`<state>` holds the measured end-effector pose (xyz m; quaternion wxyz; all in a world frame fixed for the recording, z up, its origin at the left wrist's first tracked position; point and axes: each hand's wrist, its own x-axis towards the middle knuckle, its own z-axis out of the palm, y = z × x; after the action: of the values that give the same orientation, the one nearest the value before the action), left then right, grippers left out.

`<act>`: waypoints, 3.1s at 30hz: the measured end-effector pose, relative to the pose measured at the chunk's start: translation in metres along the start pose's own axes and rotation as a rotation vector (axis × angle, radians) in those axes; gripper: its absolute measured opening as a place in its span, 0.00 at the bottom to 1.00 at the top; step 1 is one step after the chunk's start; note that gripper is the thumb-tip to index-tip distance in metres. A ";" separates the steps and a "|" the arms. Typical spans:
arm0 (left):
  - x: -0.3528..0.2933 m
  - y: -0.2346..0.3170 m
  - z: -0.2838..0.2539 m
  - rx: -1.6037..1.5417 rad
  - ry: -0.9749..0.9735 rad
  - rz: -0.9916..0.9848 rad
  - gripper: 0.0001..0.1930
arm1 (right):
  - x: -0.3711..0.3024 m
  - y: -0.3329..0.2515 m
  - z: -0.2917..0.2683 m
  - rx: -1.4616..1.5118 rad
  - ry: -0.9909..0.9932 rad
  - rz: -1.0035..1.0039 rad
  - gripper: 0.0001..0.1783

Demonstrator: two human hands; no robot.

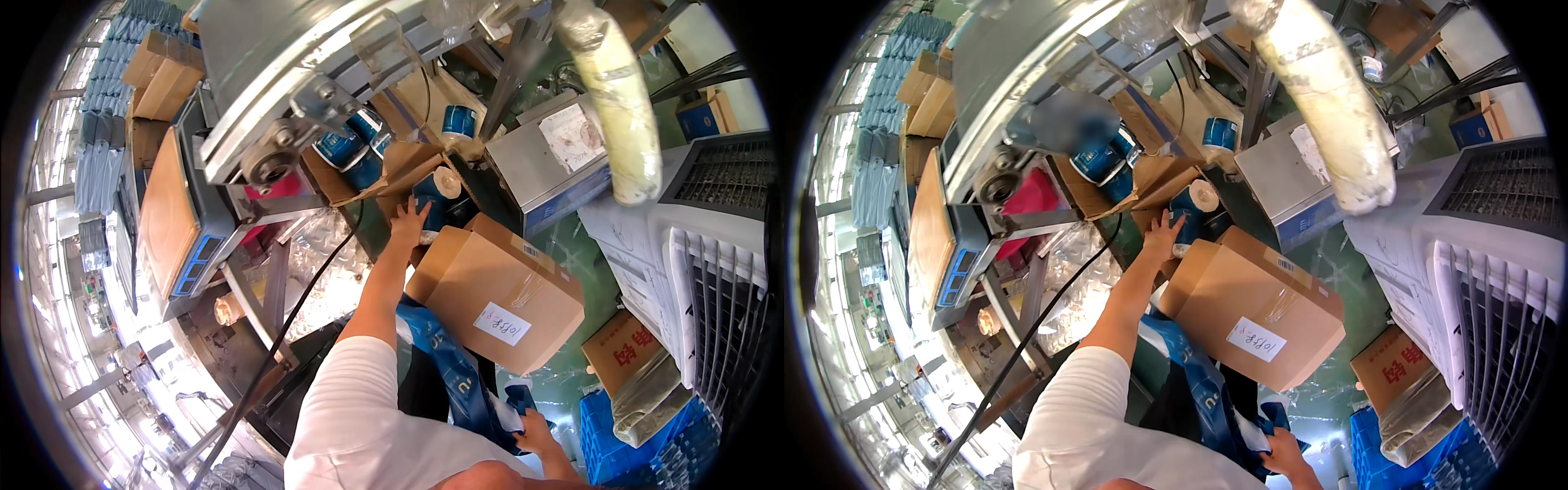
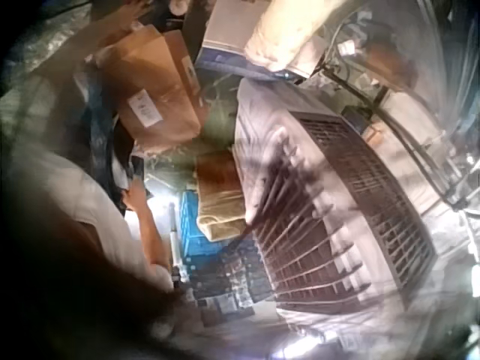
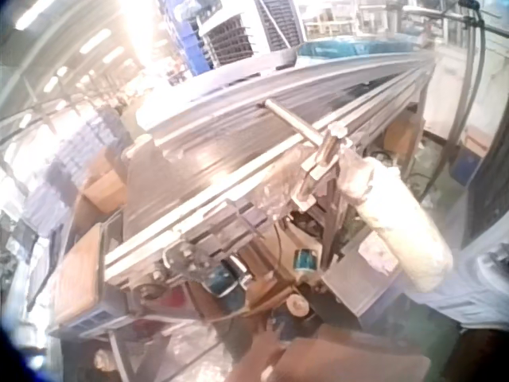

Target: The person packs small blue boxes into a large blue shipping bag, then places the bag into a cardboard box. They repeat this process multiple times, handling the boxes and bags by hand.

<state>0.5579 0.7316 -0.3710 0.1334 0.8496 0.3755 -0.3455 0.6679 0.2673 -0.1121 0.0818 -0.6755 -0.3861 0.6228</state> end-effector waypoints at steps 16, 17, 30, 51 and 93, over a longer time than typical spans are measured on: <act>-0.066 -0.014 -0.056 -0.650 1.096 0.099 0.32 | 0.036 0.019 -0.014 -0.127 0.375 -0.226 0.23; -0.066 -0.015 -0.056 -0.824 1.259 0.122 0.29 | 0.038 0.015 -0.017 -0.011 0.430 -0.163 0.23; -0.004 -0.009 -0.069 -0.746 1.123 0.194 0.07 | 0.040 0.012 -0.019 -0.020 0.347 -0.056 0.20; 0.004 -0.003 -0.019 -1.218 0.517 0.191 0.09 | 0.010 -0.009 -0.030 1.615 0.579 0.009 0.26; -0.107 -0.041 -0.166 -0.675 1.636 -0.468 0.28 | -0.059 -0.051 -0.016 1.318 0.655 -0.239 0.24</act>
<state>0.5571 0.7821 -0.1758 -0.0064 0.6476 0.5966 0.4741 0.6650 0.2712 -0.0322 0.6479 -0.5909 0.0406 0.4789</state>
